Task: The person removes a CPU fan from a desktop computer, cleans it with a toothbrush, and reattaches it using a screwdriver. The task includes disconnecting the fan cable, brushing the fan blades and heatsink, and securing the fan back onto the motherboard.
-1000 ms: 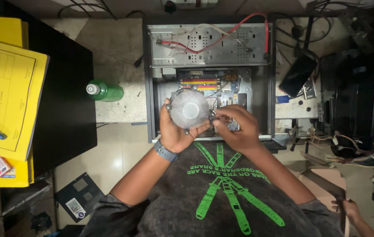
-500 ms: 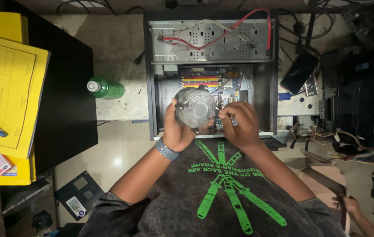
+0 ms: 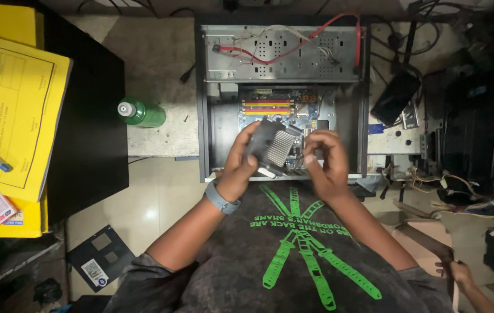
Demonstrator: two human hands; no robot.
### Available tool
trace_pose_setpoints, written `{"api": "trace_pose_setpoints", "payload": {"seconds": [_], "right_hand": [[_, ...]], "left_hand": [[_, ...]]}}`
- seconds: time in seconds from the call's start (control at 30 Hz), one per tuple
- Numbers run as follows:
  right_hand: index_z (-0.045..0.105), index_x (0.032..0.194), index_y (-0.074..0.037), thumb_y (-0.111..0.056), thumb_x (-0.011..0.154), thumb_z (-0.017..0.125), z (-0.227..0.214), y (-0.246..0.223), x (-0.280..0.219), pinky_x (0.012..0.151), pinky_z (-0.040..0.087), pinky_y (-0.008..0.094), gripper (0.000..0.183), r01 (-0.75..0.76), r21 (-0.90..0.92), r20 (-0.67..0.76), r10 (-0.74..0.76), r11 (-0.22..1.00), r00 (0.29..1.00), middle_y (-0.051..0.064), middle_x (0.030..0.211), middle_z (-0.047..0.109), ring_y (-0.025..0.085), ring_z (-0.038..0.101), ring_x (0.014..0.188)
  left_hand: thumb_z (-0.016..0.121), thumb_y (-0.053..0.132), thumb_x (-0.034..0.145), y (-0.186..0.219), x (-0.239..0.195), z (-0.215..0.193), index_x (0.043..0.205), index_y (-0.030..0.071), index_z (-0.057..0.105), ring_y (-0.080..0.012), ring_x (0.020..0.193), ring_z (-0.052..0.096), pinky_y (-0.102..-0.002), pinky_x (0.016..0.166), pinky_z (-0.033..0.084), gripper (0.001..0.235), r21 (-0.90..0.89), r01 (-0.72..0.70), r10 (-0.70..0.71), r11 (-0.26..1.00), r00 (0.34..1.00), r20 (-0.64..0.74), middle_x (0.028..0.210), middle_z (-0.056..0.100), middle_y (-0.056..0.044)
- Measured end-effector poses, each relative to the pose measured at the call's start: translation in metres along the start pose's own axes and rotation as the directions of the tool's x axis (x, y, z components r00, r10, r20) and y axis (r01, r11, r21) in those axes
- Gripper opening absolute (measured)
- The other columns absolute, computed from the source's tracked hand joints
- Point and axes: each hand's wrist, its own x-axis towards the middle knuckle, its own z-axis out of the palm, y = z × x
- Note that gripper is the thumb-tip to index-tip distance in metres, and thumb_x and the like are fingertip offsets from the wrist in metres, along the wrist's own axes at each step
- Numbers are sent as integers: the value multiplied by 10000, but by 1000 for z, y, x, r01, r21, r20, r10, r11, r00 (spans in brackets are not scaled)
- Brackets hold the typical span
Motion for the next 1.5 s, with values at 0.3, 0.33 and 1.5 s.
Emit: {"api": "trace_pose_setpoints", "payload": {"seconds": [0.3,0.33,1.5], "right_hand": [[323,1564,20,-444,719,911,-12,-32,12,1172,418,454,1130,157,-336,192,-96,929,977,185,1519,383,316,483,1370],[319,1573,19,-436,688,925,-14,-33,14,1189,405,464,1164,144,-328,214,-75,934,974,190,1541,370,329,467,1401],[670,1288,-27,-448,845,825,-14,-42,17,1207,374,536,630,339,-435,259,-244,834,935,216,1514,429,410,440,1429]], "left_hand": [[1005,434,594,49,1,23,1543,43,376,-315,1294,552,-415,1122,473,1204,711,-256,340,655,940,26,1376,494,-156],[1010,462,587,54,1,24,1541,45,386,-315,1259,570,-413,1093,490,1214,740,-247,340,626,940,26,1355,505,-158],[994,501,649,52,6,38,1437,-5,411,-378,1133,571,-513,1021,455,1103,883,-377,589,280,794,153,1253,594,-167]]}}
